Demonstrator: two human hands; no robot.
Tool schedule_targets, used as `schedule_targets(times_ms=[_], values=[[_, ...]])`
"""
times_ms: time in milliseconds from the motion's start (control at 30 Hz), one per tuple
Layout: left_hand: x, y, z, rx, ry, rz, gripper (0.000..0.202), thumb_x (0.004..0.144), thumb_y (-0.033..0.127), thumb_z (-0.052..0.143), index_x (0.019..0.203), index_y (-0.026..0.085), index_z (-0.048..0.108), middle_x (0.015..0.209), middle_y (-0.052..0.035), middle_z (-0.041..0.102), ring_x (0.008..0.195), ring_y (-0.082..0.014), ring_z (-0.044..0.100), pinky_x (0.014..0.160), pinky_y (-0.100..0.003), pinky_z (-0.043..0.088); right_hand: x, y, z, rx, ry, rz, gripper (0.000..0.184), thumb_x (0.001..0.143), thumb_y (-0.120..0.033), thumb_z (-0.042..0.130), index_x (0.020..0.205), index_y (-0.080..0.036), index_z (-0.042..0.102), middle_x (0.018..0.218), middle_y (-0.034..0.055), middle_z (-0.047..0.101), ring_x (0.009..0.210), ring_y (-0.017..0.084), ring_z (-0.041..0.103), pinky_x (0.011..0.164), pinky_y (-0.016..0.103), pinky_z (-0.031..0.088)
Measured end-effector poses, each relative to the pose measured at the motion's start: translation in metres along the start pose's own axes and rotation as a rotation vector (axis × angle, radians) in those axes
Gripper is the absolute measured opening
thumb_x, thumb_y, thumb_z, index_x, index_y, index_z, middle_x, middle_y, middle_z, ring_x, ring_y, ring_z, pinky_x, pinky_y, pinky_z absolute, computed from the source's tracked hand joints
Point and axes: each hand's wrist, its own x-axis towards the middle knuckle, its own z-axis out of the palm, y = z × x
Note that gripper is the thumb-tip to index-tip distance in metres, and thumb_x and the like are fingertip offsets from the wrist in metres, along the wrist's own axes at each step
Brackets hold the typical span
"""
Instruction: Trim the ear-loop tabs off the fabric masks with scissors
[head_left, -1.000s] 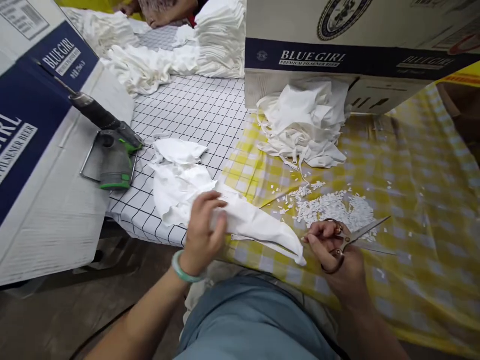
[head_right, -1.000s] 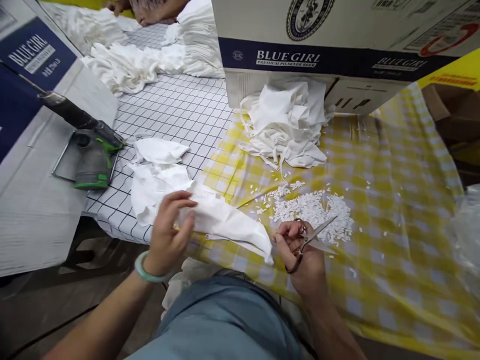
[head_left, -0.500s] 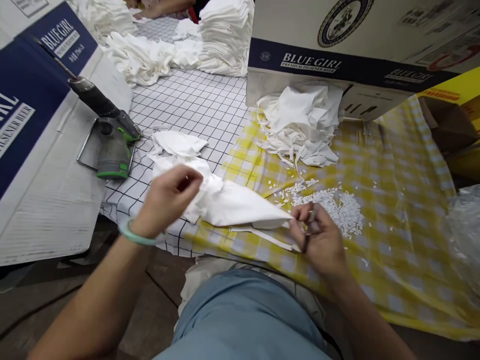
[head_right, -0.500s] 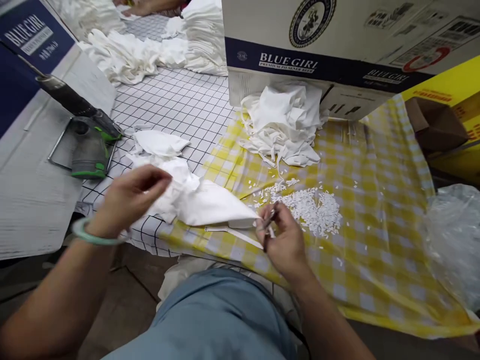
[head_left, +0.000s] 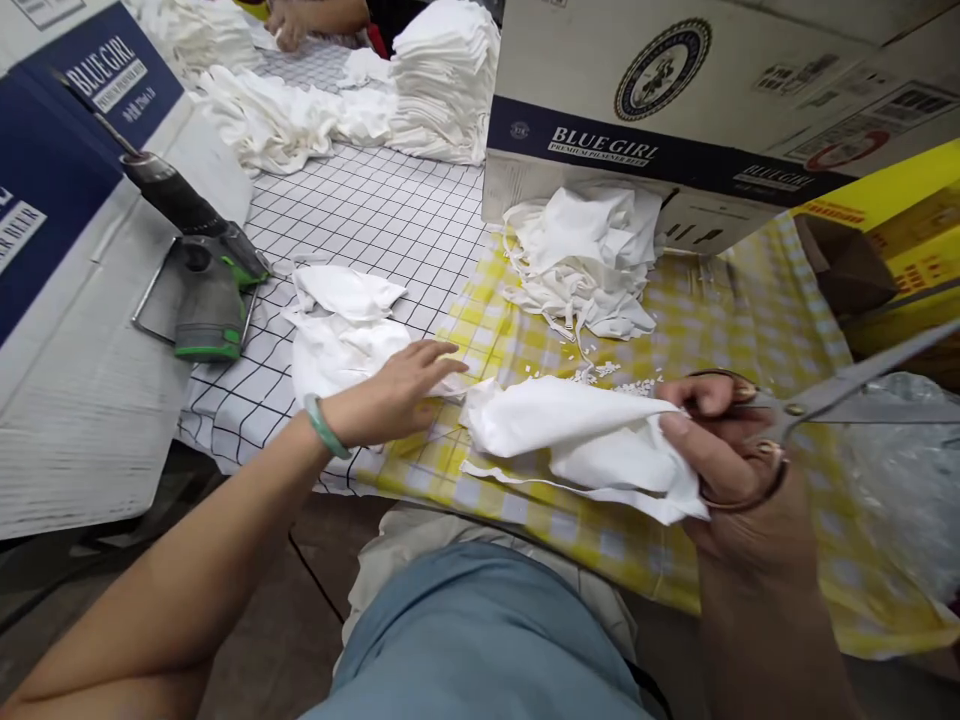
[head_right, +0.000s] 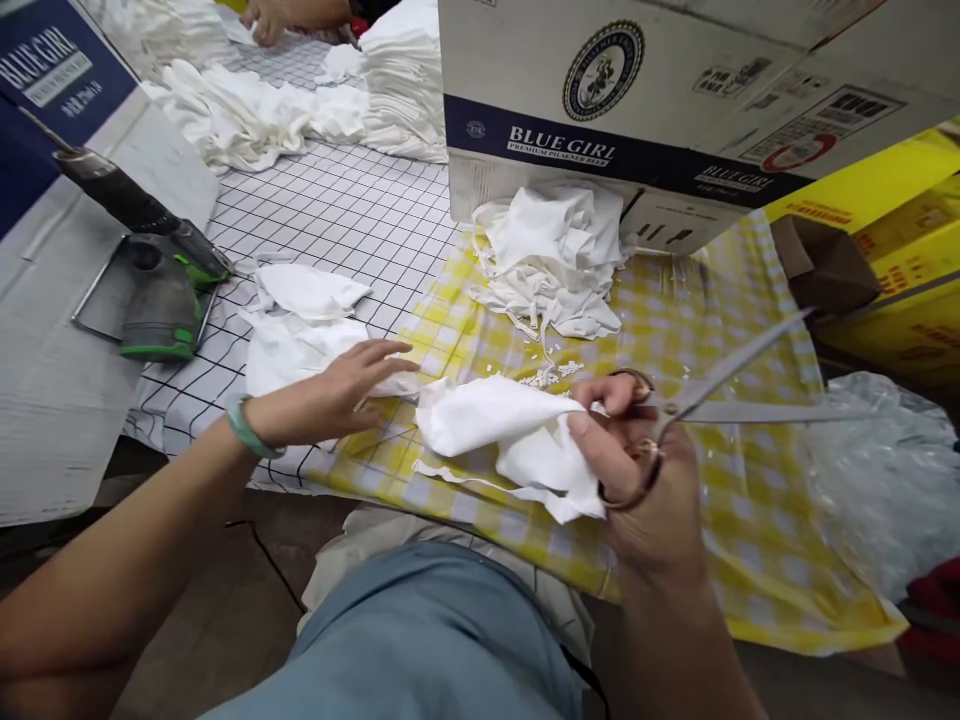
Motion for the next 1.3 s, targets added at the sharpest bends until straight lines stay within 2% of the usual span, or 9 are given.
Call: schedule_targets(times_ms=[100,233,533,667,833,967,1100,1167,1300], values=[[0.007,-0.011,0.0,0.006,0.038,0.033,0.046,0.08,0.008,0.055,0.125,0.014,0.057,0.124,-0.016,0.058,0.117,-0.0294,0.051,0.099,-0.047,0.047,-0.003,0.002,-0.006,0.018,-0.012,0.013,0.03,0.072,-0.025,0.075,0.08,-0.025,0.046,0.079,0.0001,0.053,0.058,0.013,0.049,0.046,0.025,0.036],[0.027,0.0,0.019,0.018,0.038,0.05,0.02,0.082,0.01,0.054,0.095,0.015,0.069,0.106,-0.0129,0.063,0.099,-0.0269,0.054,0.09,-0.044,0.047,-0.018,0.028,-0.002,0.035,-0.167,0.159,0.031,0.075,-0.029,0.073,0.08,-0.025,0.043,0.08,-0.0018,0.052,0.056,0.012,0.048,0.046,0.024,0.036],[0.048,0.014,0.047,-0.109,0.142,0.02,0.011,0.079,0.007,0.05,0.074,0.015,0.056,0.084,-0.0115,0.059,0.08,-0.0237,0.053,0.076,-0.039,0.046,-0.043,0.05,0.009,0.026,-0.446,0.121,0.025,0.08,-0.02,0.064,0.077,-0.023,0.039,0.077,-0.002,0.046,0.067,0.012,0.045,0.058,0.023,0.037],[0.048,0.021,0.023,-0.223,0.292,-0.082,0.01,0.086,0.01,0.043,0.086,0.018,0.049,0.073,-0.0024,0.054,0.063,-0.0154,0.049,0.062,-0.029,0.044,-0.049,0.051,0.015,-0.004,-0.596,0.136,0.023,0.081,-0.017,0.062,0.08,-0.024,0.04,0.08,-0.0013,0.052,0.07,0.013,0.05,0.064,0.025,0.042],[0.032,0.065,-0.036,-0.803,0.43,-0.147,0.004,0.091,0.017,0.049,0.088,0.019,0.049,0.067,0.0029,0.05,0.054,-0.0094,0.043,0.05,-0.022,0.037,-0.024,0.057,0.054,-0.172,-0.251,-0.165,0.042,0.07,-0.023,0.079,0.092,-0.025,0.042,0.118,0.0051,0.056,0.11,0.02,0.053,0.095,0.033,0.042],[0.013,0.084,-0.065,-1.143,0.561,-0.142,0.007,0.087,0.017,0.058,0.083,0.017,0.053,0.073,-0.0004,0.058,0.054,-0.0071,0.043,0.047,-0.019,0.034,0.0,0.072,0.089,-0.148,-0.339,-0.106,0.029,0.074,-0.027,0.072,0.086,-0.023,0.046,0.088,-0.0015,0.056,0.083,0.015,0.054,0.079,0.028,0.044],[-0.015,0.065,-0.071,-1.285,0.754,-0.216,0.008,0.08,0.011,0.06,0.08,0.017,0.055,0.079,-0.0032,0.065,0.055,-0.0077,0.05,0.049,-0.02,0.038,0.006,0.08,0.092,-0.063,-0.351,0.03,0.02,0.071,-0.024,0.066,0.081,-0.021,0.049,0.074,-0.0047,0.049,0.067,0.011,0.047,0.064,0.024,0.04],[-0.026,0.052,-0.065,-1.356,0.641,-0.293,0.012,0.074,0.01,0.063,0.08,0.018,0.056,0.089,-0.0053,0.067,0.066,-0.0124,0.06,0.058,-0.023,0.047,0.007,0.077,0.085,-0.025,-0.367,0.061,0.019,0.069,-0.022,0.066,0.08,-0.02,0.051,0.076,-0.0038,0.052,0.067,0.011,0.049,0.063,0.023,0.04],[-0.028,0.043,-0.041,-1.549,0.078,-0.45,0.027,0.073,0.024,0.068,0.098,0.018,0.061,0.113,-0.0094,0.062,0.082,-0.0201,0.065,0.068,-0.03,0.052,0.011,0.064,0.077,0.004,-0.427,0.074,0.018,0.067,-0.018,0.065,0.081,-0.02,0.054,0.079,-0.0021,0.057,0.07,0.012,0.053,0.062,0.023,0.041]])
